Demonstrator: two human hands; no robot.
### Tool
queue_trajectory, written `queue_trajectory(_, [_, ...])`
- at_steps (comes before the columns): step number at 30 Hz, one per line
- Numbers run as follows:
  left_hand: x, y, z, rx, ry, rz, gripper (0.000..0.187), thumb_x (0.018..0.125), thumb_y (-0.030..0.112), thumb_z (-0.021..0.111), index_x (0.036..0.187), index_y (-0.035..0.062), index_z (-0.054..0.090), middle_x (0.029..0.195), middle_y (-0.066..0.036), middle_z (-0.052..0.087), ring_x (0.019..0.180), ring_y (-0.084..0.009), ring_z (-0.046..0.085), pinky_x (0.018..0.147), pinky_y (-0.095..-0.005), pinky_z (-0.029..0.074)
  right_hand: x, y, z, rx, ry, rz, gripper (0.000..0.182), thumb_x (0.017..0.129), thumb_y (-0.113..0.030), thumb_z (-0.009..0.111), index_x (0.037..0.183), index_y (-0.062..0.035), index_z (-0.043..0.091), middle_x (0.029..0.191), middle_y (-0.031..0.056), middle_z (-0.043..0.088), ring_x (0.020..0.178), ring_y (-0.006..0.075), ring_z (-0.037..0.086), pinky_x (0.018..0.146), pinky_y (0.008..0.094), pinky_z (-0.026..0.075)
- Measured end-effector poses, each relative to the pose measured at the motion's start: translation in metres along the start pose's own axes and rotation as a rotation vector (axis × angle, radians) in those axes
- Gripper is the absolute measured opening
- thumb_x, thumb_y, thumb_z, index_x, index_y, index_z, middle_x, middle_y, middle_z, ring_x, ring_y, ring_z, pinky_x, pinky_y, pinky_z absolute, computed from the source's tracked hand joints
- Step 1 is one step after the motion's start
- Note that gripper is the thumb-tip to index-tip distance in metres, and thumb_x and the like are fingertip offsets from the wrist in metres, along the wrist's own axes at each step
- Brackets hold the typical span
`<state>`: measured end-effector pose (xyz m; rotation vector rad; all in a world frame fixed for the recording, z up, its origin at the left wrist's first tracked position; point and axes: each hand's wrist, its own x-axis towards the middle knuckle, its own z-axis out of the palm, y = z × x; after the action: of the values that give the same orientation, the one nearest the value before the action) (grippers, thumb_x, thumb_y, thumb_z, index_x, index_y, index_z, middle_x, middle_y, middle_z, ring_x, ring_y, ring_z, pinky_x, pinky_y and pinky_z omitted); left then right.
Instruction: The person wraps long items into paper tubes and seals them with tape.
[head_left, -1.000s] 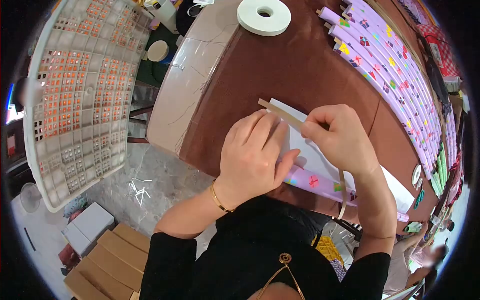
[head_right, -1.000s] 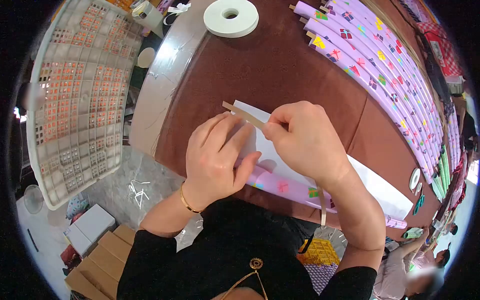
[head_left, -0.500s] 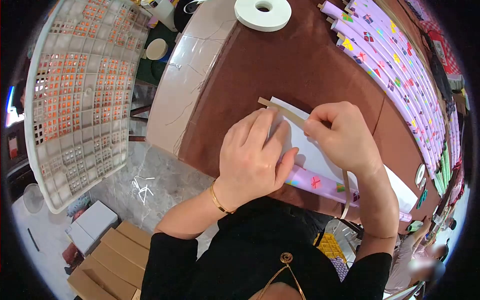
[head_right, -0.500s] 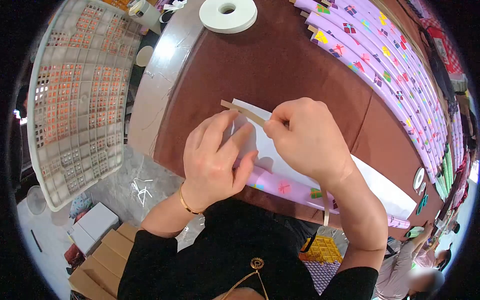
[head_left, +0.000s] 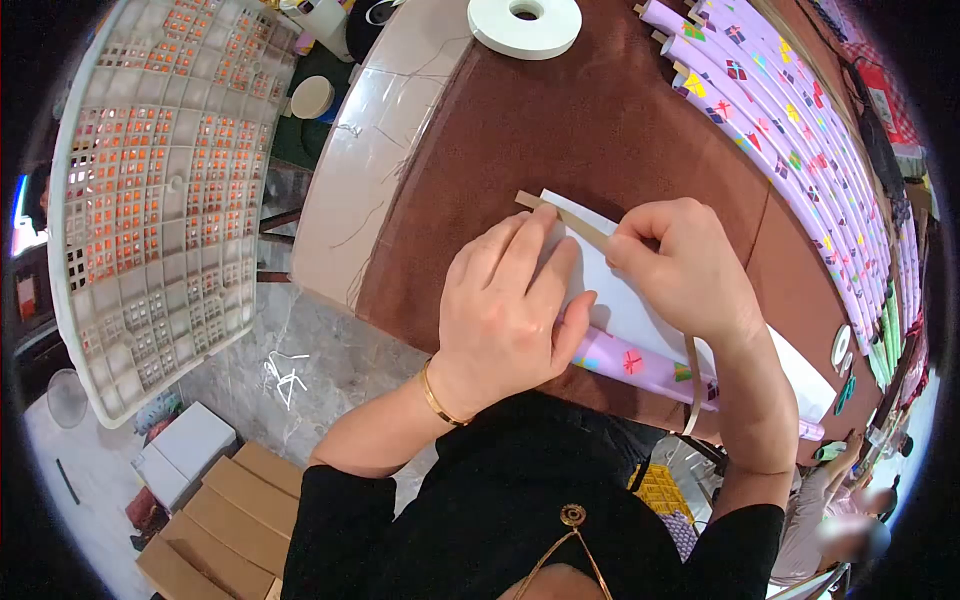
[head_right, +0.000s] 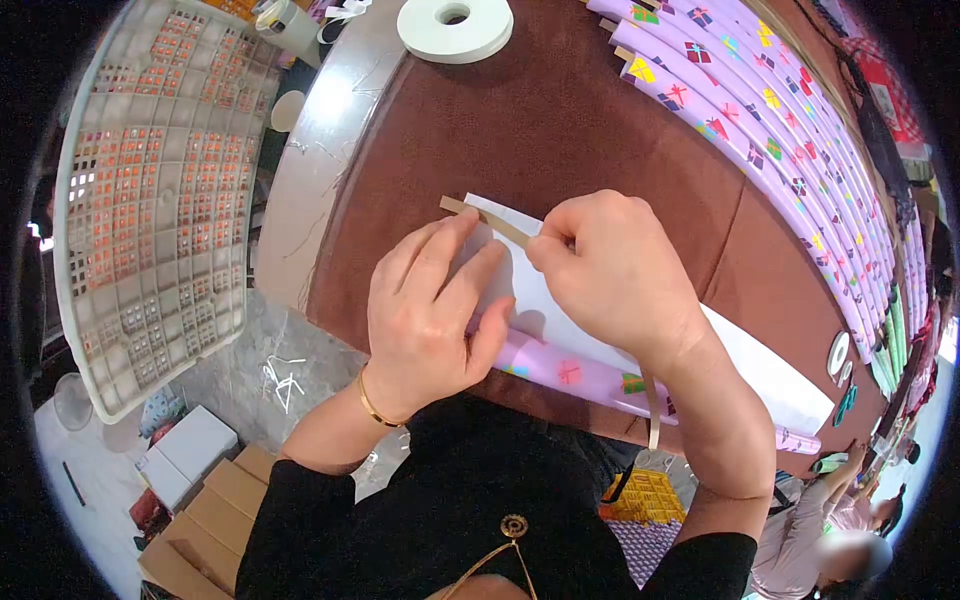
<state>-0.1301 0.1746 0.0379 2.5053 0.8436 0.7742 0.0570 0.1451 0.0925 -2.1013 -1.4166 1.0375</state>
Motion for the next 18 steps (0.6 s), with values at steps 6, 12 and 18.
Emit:
queue_trajectory(6, [0.0,0.003,-0.001,0.06,-0.006,-0.028,0.036,0.077,0.025,0.068,0.107,0.0054,0.07,0.126,-0.015,0.061,0.115,-0.0345,0.054,0.098,-0.0447,0.04,0.001,0.002,-0.002,-0.029,0.002,0.007,0.022,0.08,-0.015,0.063,0.074,0.0053,0.067,0.057,0.0115,0.059,0.054,0.0124,0.054,0.054,0.0311,0.045])
queue_trajectory(12, [0.0,0.002,-0.003,0.085,-0.02,-0.006,0.04,0.078,0.024,0.067,0.113,0.0048,0.069,0.125,-0.014,0.062,0.117,-0.0349,0.054,0.1,-0.0448,0.039,-0.027,0.015,-0.025,0.053,-0.047,0.167,0.021,0.082,-0.016,0.063,0.074,0.0031,0.068,0.058,0.0043,0.057,0.057,0.0078,0.05,0.053,0.0278,0.04])
queue_trajectory(18, [0.002,0.002,-0.001,0.131,-0.024,0.026,0.049,0.08,0.027,0.067,0.122,0.0016,0.063,0.125,-0.015,0.062,0.114,-0.0359,0.054,0.097,-0.0447,0.041,-0.08,0.056,-0.053,0.105,0.025,0.368,0.021,0.084,-0.016,0.064,0.074,0.0008,0.069,0.057,-0.0021,0.052,0.055,0.0049,0.044,0.05,0.0255,0.033])
